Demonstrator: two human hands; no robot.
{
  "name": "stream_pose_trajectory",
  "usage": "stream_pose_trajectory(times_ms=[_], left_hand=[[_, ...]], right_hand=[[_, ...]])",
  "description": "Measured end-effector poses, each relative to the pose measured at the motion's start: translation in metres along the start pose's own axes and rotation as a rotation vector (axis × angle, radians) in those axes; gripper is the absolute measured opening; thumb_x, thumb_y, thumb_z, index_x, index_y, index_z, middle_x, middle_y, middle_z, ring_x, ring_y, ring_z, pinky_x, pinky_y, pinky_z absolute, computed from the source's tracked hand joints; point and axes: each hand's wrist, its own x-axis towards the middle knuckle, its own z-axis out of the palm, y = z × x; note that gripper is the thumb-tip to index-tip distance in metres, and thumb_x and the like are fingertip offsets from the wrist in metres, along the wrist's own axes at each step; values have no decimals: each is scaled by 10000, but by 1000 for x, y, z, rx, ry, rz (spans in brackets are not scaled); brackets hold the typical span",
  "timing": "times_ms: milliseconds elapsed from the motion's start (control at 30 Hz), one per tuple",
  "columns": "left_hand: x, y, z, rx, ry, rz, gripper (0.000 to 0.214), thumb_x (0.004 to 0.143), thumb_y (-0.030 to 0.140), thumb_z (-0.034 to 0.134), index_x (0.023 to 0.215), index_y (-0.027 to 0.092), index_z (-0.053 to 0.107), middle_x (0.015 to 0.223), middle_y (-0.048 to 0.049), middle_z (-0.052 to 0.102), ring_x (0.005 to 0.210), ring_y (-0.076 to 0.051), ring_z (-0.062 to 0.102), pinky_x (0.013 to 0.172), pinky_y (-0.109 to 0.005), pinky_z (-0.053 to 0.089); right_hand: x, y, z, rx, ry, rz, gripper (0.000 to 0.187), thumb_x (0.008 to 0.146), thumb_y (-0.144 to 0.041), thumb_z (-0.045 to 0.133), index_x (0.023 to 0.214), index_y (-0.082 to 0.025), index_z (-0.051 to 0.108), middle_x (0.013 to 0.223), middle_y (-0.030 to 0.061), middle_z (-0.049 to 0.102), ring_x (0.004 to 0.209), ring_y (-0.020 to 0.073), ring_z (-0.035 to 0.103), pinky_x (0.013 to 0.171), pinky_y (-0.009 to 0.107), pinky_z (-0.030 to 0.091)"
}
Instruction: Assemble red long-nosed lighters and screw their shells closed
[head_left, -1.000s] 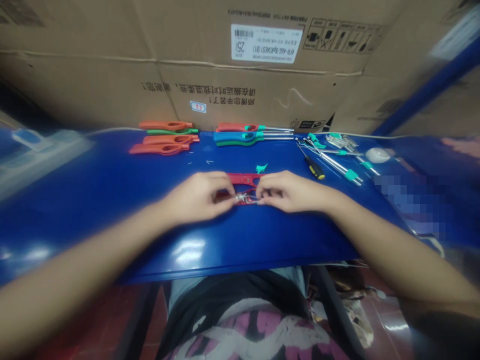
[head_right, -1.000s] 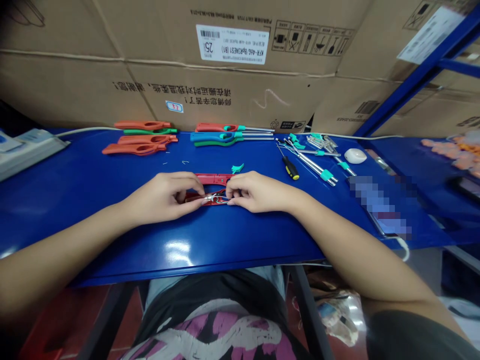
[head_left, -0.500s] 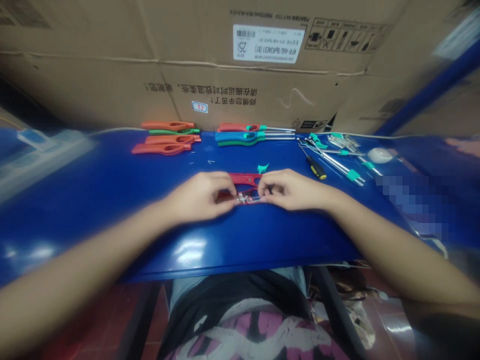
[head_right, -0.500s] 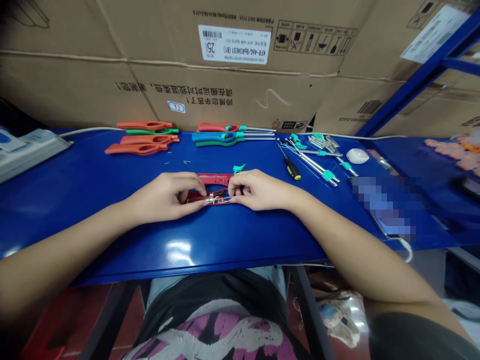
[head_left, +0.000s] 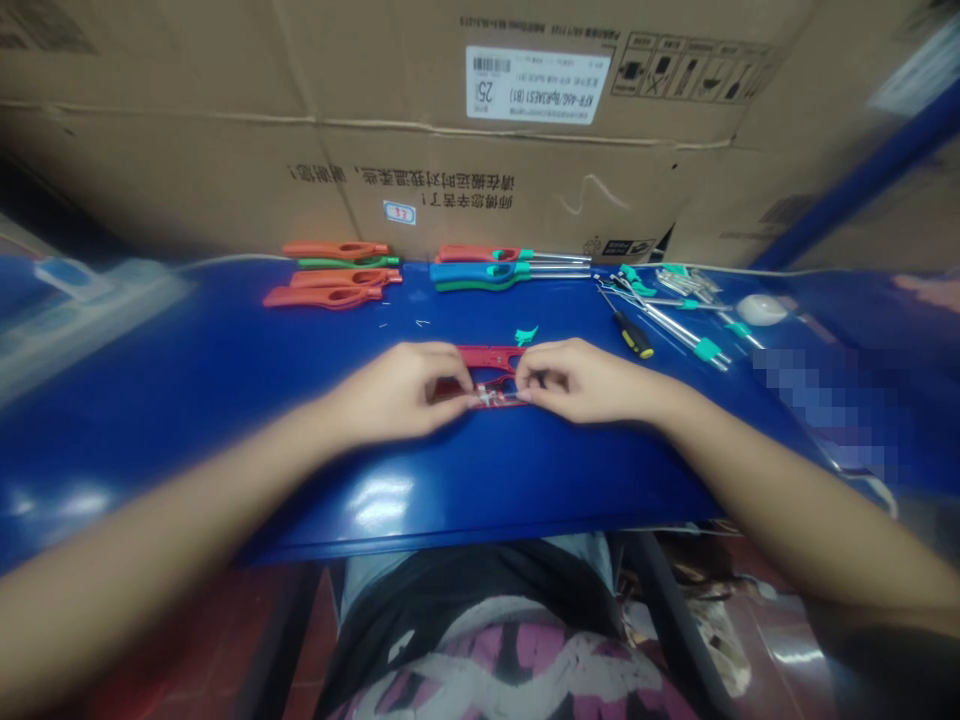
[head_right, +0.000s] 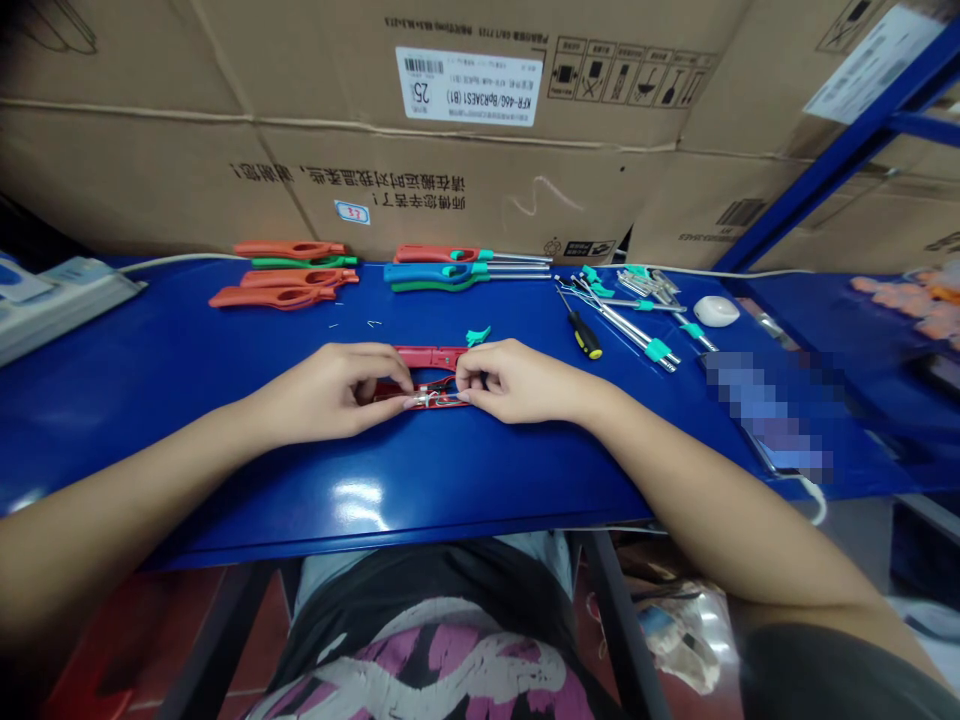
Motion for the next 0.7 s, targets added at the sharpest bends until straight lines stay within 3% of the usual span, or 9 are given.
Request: stream_pose_trajectory(times_ms=[433, 700], left_hand=[[1, 0, -3, -39, -22, -25, 95, 842, 252, 693, 830, 162, 718, 850, -43, 702, 688, -134, 616, 638, -245, 471], [1, -4, -1, -68, -2, -27, 126, 882, 268, 669, 857, 169, 744, 870, -44, 723, 685, -127, 626, 650, -240, 477]], right_hand=[[1, -3, 2, -27, 5, 37, 49, 864, -149, 619, 856, -155, 667, 763, 3, 626, 633, 99, 495, 626, 225, 372], [0, 2, 0, 41, -26, 32, 86, 852, -129, 601, 893, -155, 672, 741, -17, 601, 596, 86, 461, 590, 213, 363]])
